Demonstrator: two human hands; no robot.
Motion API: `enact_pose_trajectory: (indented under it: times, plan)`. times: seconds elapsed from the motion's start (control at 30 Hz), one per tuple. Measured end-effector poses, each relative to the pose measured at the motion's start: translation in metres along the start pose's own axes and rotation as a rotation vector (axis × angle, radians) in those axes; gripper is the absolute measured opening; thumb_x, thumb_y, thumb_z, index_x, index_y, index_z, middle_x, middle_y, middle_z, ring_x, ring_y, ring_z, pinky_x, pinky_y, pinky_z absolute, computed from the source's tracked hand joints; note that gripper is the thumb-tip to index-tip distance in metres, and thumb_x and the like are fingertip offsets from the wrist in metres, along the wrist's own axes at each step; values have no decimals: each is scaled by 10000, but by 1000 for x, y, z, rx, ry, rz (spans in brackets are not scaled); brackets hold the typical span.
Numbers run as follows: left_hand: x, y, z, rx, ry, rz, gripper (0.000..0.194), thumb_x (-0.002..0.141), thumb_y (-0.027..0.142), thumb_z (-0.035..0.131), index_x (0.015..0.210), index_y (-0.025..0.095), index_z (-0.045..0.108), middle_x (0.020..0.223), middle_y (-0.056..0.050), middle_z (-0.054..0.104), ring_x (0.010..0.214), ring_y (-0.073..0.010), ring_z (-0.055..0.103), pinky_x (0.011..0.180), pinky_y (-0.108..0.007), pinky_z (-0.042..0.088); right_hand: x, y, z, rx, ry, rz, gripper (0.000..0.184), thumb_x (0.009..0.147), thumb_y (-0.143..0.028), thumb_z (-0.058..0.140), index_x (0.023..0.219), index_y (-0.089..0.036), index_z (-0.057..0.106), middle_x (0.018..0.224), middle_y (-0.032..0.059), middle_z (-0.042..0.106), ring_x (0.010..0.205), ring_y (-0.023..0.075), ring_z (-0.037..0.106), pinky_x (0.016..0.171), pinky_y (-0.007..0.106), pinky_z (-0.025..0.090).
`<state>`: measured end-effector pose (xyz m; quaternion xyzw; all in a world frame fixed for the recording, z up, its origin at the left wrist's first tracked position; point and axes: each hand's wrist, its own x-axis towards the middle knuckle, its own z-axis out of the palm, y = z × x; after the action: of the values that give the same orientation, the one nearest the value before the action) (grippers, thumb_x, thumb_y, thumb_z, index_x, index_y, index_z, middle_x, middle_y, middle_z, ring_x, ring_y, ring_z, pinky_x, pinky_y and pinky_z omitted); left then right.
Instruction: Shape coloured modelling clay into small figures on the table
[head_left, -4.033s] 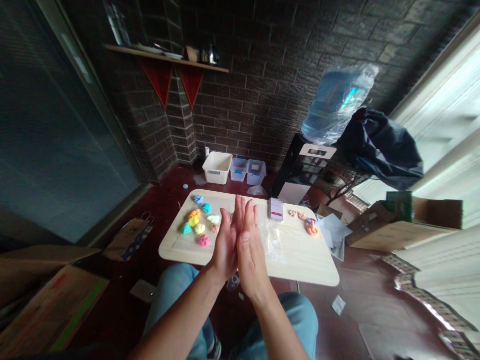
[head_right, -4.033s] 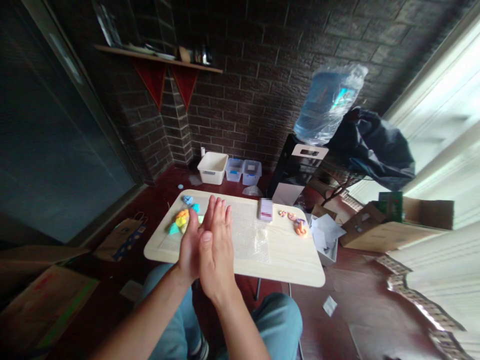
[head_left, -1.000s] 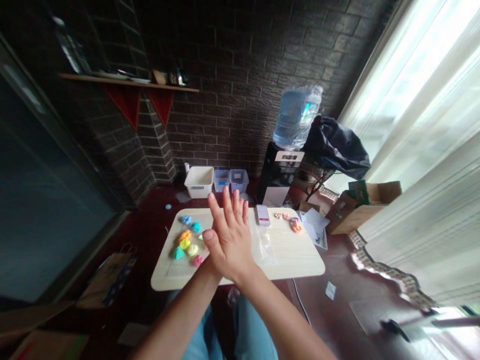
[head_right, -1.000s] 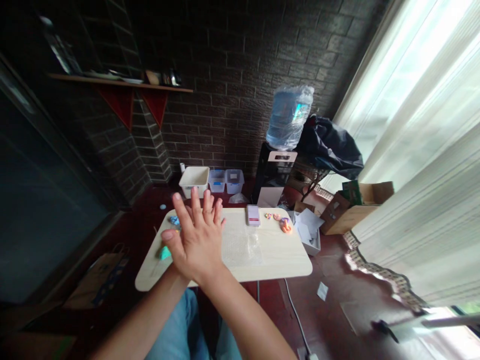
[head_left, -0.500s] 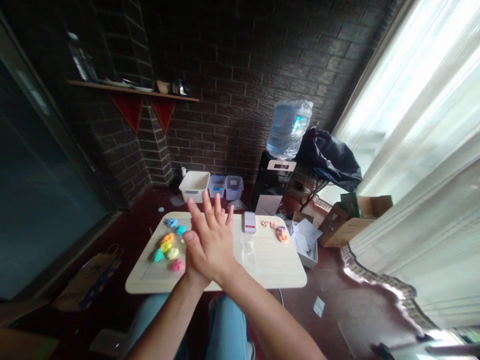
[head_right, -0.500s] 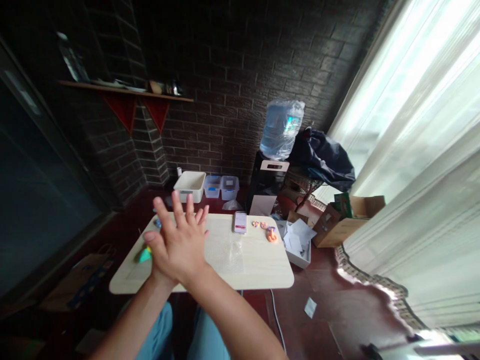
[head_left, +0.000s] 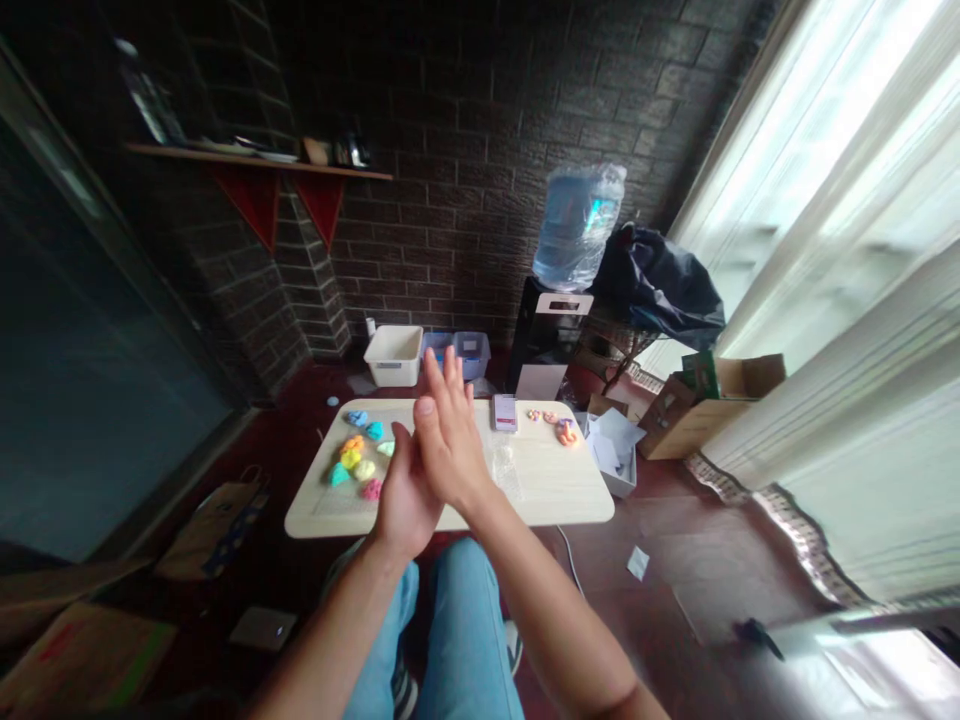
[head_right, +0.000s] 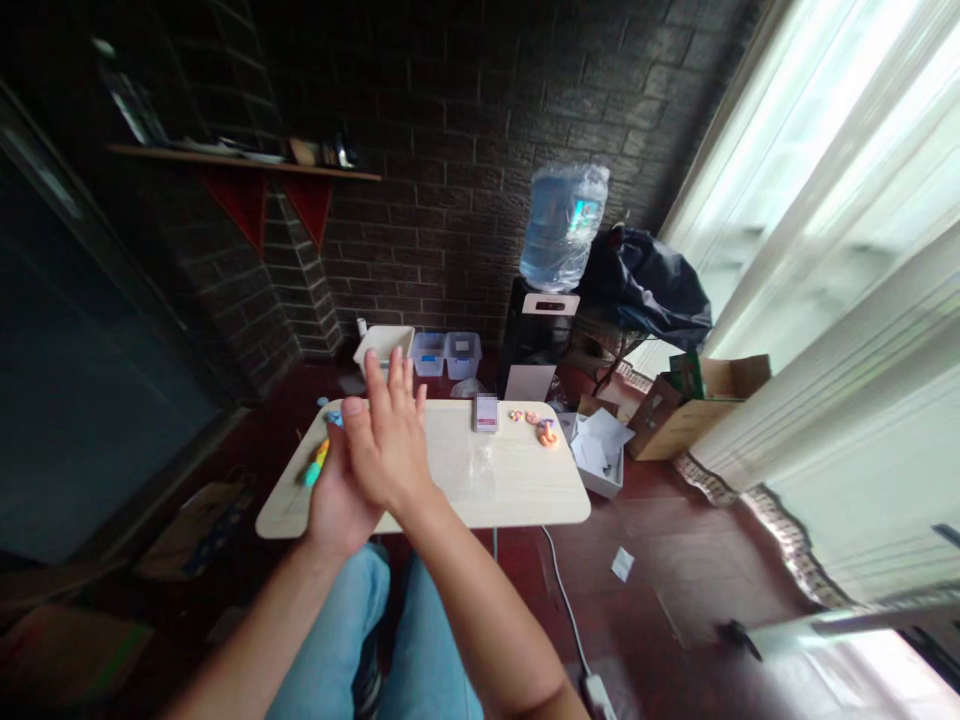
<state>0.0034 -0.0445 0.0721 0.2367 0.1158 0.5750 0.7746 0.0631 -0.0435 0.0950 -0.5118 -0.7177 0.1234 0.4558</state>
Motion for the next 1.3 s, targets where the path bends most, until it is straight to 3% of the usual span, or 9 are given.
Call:
enact_pose_trajectory:
  times: [0.17, 0.27, 0.4, 0.53, 0.7, 0.87, 1.03, 1.23, 1.3]
  plan:
    - [-3, 11, -7, -11, -61, 23, 572, 979, 586, 311, 1439, 294, 485, 1561, 49, 418, 1525, -213, 111, 1244, -344, 133, -21, -4, 7, 22, 36, -96, 683, 1015, -529, 160, 1566, -126, 171, 1660, 90, 98, 1534, 197, 7, 1247, 455, 150]
    - [-5, 10, -6, 20, -27, 11, 500, 1011, 492, 299, 1414, 292, 518, 1552, 51, 431, 1522, -191, 130, 1241, -330, 139, -22, -6, 8, 4, 82, -62, 706, 1002, -569, 127, 1573, -154, 141, 1660, 78, 113, 1535, 195, 1, 1248, 475, 113]
    - [-5, 14, -7, 10, -11, -51, 600, 969, 598, 317, 1417, 254, 519, 1560, -4, 422, 1524, -226, 126, 1246, -393, 139, -15, -5, 11, 31, 34, 21, 656, 1012, -545, 93, 1578, -213, 91, 1665, 46, 73, 1532, 180, 5, 1242, 477, 125]
    - [-2, 21, -12, -1, -1, 128, 525, 980, 575, 292, 1422, 373, 491, 1572, 76, 395, 1528, -203, 87, 1246, -369, 121, -12, -8, 20, -28, -74, -101, 670, 1008, -555, 126, 1579, -206, 105, 1665, 44, 76, 1533, 204, -10, 1245, 484, 93]
    - [0, 21, -17, -20, 0, -57, 576, 969, 601, 291, 1418, 315, 510, 1577, 22, 394, 1527, -213, 124, 1246, -414, 125, -5, -5, 22, -54, -56, 2, 597, 1028, -493, 121, 1576, -261, 65, 1662, 22, 49, 1535, 215, -2, 1219, 581, 90]
    - [4, 15, -26, -72, 51, 188, 450, 995, 549, 261, 1398, 506, 455, 1557, 141, 402, 1520, -190, 162, 1236, -424, 153, -4, -4, 27, -138, -126, -116, 559, 1019, -505, 253, 1554, -363, 179, 1660, -40, 97, 1535, 266, -19, 1210, 614, 42]
    - [5, 24, -21, -68, 24, -86, 589, 968, 586, 330, 1458, 285, 456, 1560, -13, 424, 1514, -242, 196, 1237, -457, 156, 0, 9, 30, -86, -54, 68, 542, 1036, -445, 215, 1562, -348, 126, 1660, 2, 135, 1535, 272, 32, 1181, 652, 143]
    - [6, 3, -15, -114, 142, 306, 557, 947, 652, 198, 1453, 499, 373, 1586, 143, 345, 1525, -189, 132, 1241, -392, 144, -13, 2, 38, -185, -36, -117, 614, 997, -472, 344, 1565, -291, 197, 1672, 36, 87, 1533, 310, -13, 1204, 587, 167]
    - [9, -2, -19, -76, 103, 207, 543, 966, 606, 239, 1458, 445, 404, 1575, 104, 383, 1527, -196, 122, 1241, -399, 139, -8, 6, 35, -204, 9, -64, 621, 1002, -478, 305, 1572, -283, 154, 1671, 51, 84, 1535, 305, 7, 1196, 606, 155]
